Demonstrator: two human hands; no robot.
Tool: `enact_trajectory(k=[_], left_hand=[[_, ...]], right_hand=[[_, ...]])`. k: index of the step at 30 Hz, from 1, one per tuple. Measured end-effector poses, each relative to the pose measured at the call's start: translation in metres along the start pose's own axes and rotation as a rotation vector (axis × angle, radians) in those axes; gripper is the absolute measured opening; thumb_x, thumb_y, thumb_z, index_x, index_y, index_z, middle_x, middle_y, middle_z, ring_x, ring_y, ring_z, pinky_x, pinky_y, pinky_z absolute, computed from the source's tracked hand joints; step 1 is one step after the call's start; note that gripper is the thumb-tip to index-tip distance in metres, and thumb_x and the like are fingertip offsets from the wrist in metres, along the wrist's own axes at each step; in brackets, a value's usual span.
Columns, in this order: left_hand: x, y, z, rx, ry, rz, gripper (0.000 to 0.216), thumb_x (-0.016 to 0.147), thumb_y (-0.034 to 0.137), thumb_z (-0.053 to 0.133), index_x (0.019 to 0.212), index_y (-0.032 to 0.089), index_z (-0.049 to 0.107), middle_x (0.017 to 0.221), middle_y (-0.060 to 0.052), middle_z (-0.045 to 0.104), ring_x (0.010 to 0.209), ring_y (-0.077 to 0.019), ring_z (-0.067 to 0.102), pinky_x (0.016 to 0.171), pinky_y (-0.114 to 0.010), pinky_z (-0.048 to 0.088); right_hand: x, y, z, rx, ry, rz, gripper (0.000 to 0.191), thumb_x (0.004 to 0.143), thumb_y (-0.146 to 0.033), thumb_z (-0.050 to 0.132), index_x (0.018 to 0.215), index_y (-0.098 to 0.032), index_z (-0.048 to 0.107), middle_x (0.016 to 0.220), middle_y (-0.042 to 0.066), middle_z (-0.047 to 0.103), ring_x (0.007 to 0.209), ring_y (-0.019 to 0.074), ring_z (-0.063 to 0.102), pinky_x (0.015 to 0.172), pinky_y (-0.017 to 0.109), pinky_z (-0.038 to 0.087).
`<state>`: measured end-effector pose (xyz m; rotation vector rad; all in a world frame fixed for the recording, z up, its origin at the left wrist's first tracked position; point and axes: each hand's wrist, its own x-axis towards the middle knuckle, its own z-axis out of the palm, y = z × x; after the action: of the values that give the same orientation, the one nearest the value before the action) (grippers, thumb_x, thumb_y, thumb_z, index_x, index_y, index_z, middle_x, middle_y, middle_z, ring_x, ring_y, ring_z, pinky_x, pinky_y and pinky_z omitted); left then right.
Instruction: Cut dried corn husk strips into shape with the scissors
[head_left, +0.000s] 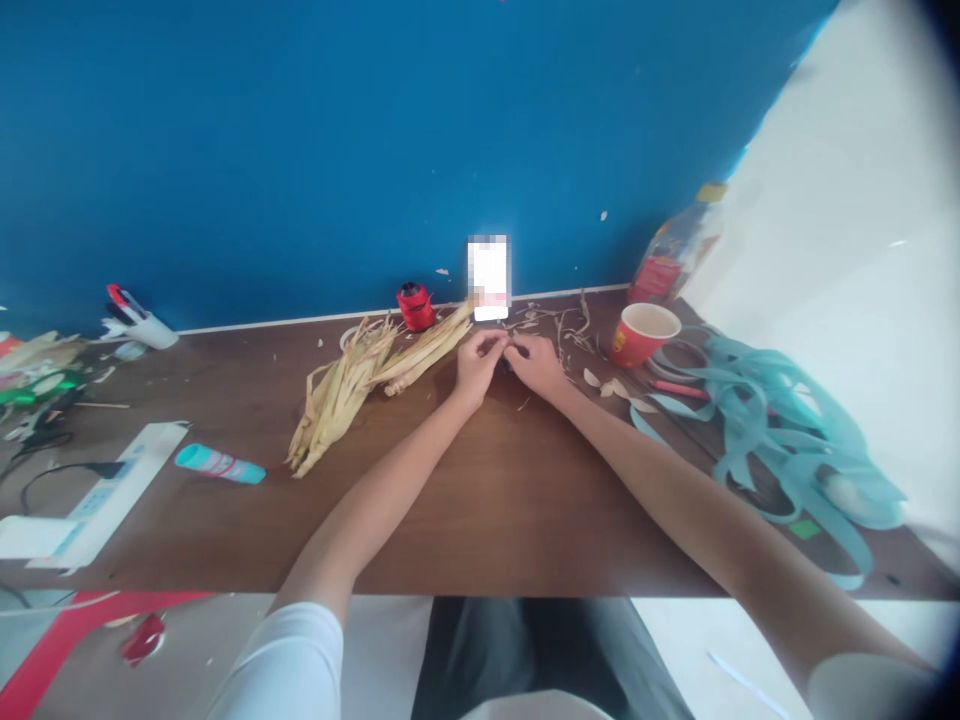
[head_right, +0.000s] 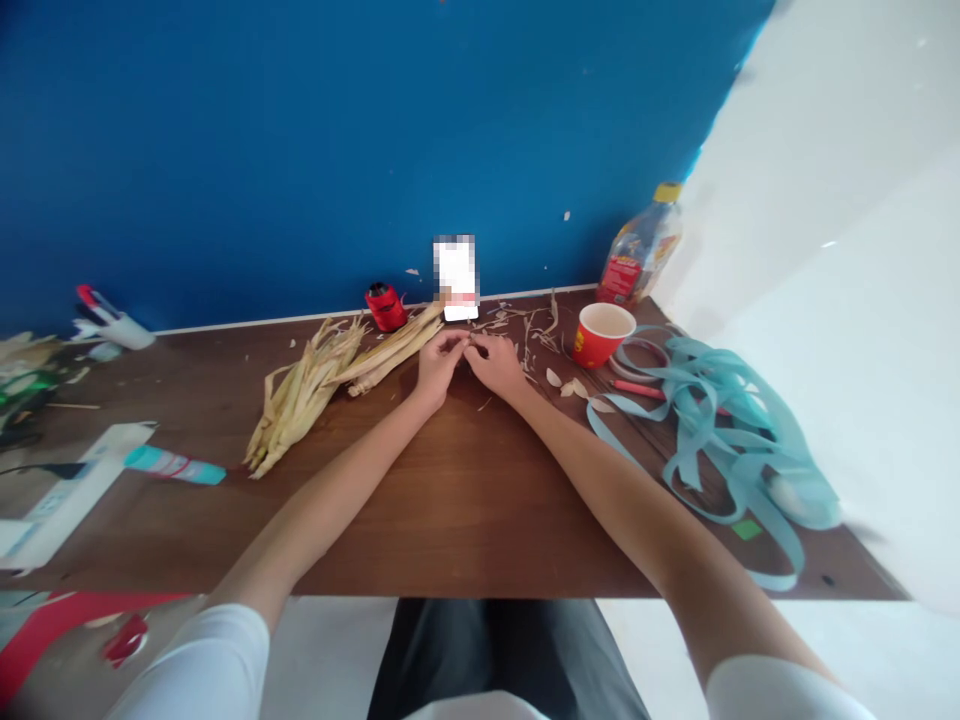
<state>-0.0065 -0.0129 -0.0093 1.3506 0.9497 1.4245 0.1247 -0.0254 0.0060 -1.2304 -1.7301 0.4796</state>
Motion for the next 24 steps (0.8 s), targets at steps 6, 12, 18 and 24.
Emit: enact_trajectory(k=[6, 12, 18, 24], left_hand=[[-0.0003, 0.0041, 0.0018, -0.031, 0.010, -0.037, 0.019, 0.078, 0.032, 0.072, 0.093, 0.019, 0.072, 0.092, -0.006, 0.072, 0.083, -0.0166, 0.065, 0.074, -0.029, 0.051], [-0.0020, 0.0084, 0.0029, -0.037, -0.012, -0.063, 0.020, 0.078, 0.032, 0.071, 0.094, 0.018, 0.072, 0.089, -0.005, 0.071, 0.074, -0.0135, 0.061, 0.061, -0.024, 0.046], [-0.0010, 0.0051, 0.0024, -0.094, 0.017, -0.037, 0.028, 0.075, 0.035, 0.075, 0.096, 0.018, 0.068, 0.085, -0.003, 0.068, 0.072, -0.0120, 0.061, 0.059, -0.022, 0.044], [-0.0003, 0.0027, 0.0021, -0.071, 0.021, -0.032, 0.027, 0.075, 0.038, 0.076, 0.091, 0.018, 0.068, 0.084, -0.004, 0.068, 0.073, -0.0126, 0.061, 0.063, -0.024, 0.046]], right_hand=[[0.0010, 0.0027, 0.0005, 0.013, 0.001, -0.002, 0.025, 0.081, -0.028, 0.049, 0.062, -0.019, 0.062, 0.060, 0.000, 0.062, 0.062, 0.0158, 0.053, 0.064, 0.027, 0.038], [-0.0031, 0.0037, -0.0003, -0.055, 0.083, -0.062, 0.026, 0.080, -0.028, 0.051, 0.056, -0.019, 0.056, 0.053, -0.003, 0.052, 0.056, 0.0140, 0.046, 0.059, 0.028, 0.033], [-0.0019, 0.0014, 0.0005, 0.024, 0.097, -0.008, 0.029, 0.080, -0.031, 0.051, 0.053, -0.020, 0.048, 0.052, -0.003, 0.047, 0.056, 0.0135, 0.042, 0.058, 0.028, 0.033], [0.0002, -0.0010, -0.0006, 0.079, 0.035, 0.061, 0.028, 0.082, -0.032, 0.049, 0.058, -0.020, 0.056, 0.054, -0.001, 0.057, 0.057, 0.0155, 0.049, 0.059, 0.028, 0.036]])
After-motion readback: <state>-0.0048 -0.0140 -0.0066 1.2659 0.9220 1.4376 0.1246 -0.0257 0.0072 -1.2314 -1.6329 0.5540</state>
